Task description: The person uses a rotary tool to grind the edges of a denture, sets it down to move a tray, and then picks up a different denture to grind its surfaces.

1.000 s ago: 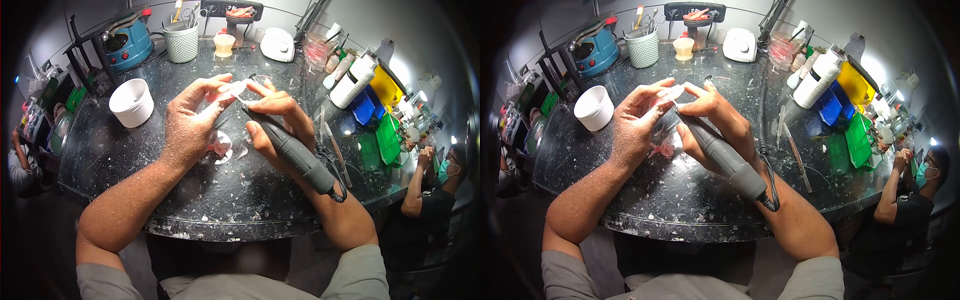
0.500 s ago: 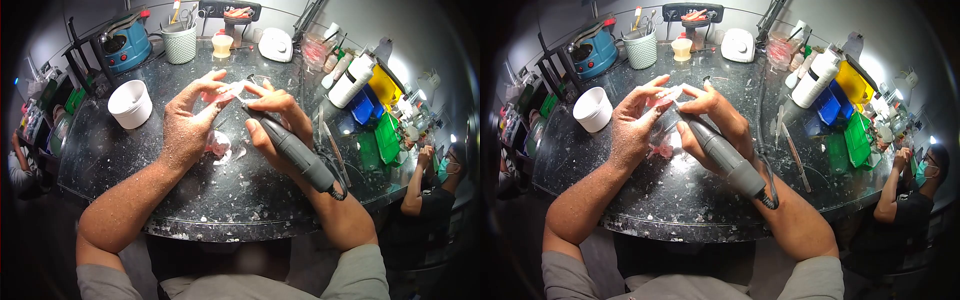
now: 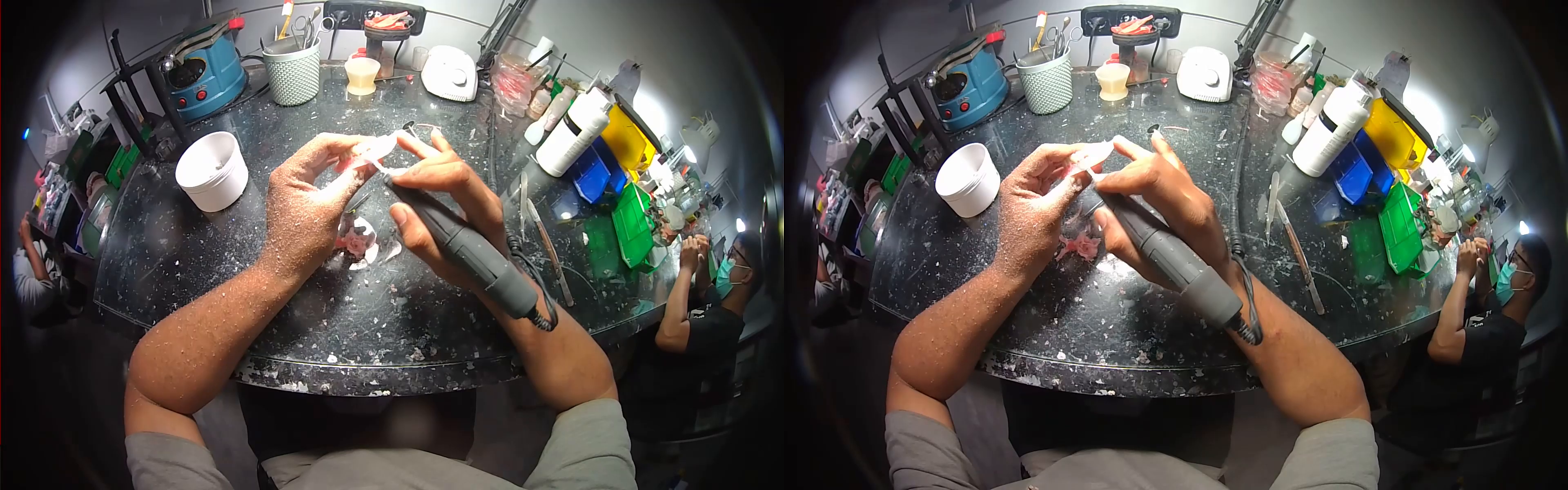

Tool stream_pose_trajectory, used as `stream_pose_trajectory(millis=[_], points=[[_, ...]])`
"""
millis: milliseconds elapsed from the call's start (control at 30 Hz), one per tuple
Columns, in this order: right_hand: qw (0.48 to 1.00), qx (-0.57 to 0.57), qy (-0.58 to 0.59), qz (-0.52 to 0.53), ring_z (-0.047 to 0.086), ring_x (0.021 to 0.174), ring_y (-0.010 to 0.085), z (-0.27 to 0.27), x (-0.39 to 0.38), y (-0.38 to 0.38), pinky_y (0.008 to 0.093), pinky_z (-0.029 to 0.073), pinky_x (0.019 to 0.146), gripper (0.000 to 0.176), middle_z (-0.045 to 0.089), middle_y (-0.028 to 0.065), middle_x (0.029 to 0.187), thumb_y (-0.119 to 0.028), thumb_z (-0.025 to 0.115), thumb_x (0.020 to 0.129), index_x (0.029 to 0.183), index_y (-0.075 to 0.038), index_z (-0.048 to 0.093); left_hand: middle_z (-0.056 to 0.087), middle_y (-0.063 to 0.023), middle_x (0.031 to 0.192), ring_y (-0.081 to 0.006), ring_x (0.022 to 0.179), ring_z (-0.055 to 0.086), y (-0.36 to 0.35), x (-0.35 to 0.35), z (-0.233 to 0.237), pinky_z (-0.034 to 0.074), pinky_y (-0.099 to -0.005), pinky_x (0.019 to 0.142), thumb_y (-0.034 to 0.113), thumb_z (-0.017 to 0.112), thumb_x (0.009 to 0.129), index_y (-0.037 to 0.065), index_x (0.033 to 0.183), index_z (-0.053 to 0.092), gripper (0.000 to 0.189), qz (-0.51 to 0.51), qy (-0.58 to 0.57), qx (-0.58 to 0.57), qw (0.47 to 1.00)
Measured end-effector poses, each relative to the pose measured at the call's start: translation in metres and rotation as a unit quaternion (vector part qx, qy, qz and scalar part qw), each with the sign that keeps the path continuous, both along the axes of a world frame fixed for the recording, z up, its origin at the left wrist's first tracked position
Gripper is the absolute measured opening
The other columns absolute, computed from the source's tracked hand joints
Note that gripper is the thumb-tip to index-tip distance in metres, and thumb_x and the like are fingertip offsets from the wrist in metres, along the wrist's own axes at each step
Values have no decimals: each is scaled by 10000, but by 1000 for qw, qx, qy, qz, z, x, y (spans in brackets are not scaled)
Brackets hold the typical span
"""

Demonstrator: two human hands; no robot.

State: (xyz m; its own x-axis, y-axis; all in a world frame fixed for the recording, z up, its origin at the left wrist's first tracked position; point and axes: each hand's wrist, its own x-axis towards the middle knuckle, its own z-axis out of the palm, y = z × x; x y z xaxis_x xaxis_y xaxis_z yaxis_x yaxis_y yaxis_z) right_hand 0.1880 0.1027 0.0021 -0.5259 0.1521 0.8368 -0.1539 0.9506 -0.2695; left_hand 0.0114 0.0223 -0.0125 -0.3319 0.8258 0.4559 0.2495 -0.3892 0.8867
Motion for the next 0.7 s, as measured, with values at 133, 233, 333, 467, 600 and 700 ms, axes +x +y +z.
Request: stream_pose_trajectory(millis=[133, 233, 333, 467, 600, 700], points=[[1000, -15, 8, -2, 609, 1237, 389, -1, -1, 0, 601, 262, 1164, 269, 703, 107, 1058, -40, 710, 827, 1070, -26, 596, 692, -107, 1188, -165, 1117, 651, -1, 1, 1, 495, -309, 1018, 41, 690, 935, -5, 1165, 640, 240, 10, 27, -20, 999], [1000, -1, -4, 6, 607, 1237, 397, 0, -1, -1, 611, 253, 1163, 272, 703, 110, 1061, -45, 712, 830, 1075, -29, 596, 698, -97, 1164, -149, 1097, 653, -1, 1, 2, 499, -303, 1007, 47, 694, 934, -2, 1159, 645, 236, 2, -26, -20, 999], [999, -37, 16, 6, 604, 1238, 403, -1, -2, -2, 627, 228, 1167, 279, 708, 100, 1062, -54, 724, 829, 1082, -30, 608, 700, -94, 1155, -144, 1089, 652, -1, 1, 2, 504, -301, 995, 58, 698, 934, -1, 1152, 650, 230, 11, 20, -11, 1000], [1000, 16, -15, 19, 608, 1234, 400, -1, -2, 0, 617, 229, 1167, 296, 697, 109, 1059, -54, 724, 831, 1096, -24, 595, 718, -70, 1071, -115, 1021, 641, 2, 4, 0, 496, -289, 945, 77, 720, 915, 5, 1103, 684, 205, 10, -17, 22, 1000], [999, -29, 18, -1, 602, 1241, 400, -2, -2, -1, 636, 216, 1168, 295, 704, 98, 1041, -55, 725, 827, 1094, -26, 603, 734, -49, 996, -84, 954, 629, -1, 5, 4, 488, -277, 895, 91, 744, 893, 14, 1058, 716, 185, 34, 4, 12, 999], [999, 26, -18, 9, 618, 1222, 384, 0, -1, -1, 596, 262, 1158, 292, 675, 133, 1073, -31, 708, 827, 1093, -16, 587, 733, -46, 989, -85, 953, 631, 3, 5, -2, 490, -272, 888, 99, 745, 894, 17, 1060, 715, 187, 20, -35, 61, 997]])
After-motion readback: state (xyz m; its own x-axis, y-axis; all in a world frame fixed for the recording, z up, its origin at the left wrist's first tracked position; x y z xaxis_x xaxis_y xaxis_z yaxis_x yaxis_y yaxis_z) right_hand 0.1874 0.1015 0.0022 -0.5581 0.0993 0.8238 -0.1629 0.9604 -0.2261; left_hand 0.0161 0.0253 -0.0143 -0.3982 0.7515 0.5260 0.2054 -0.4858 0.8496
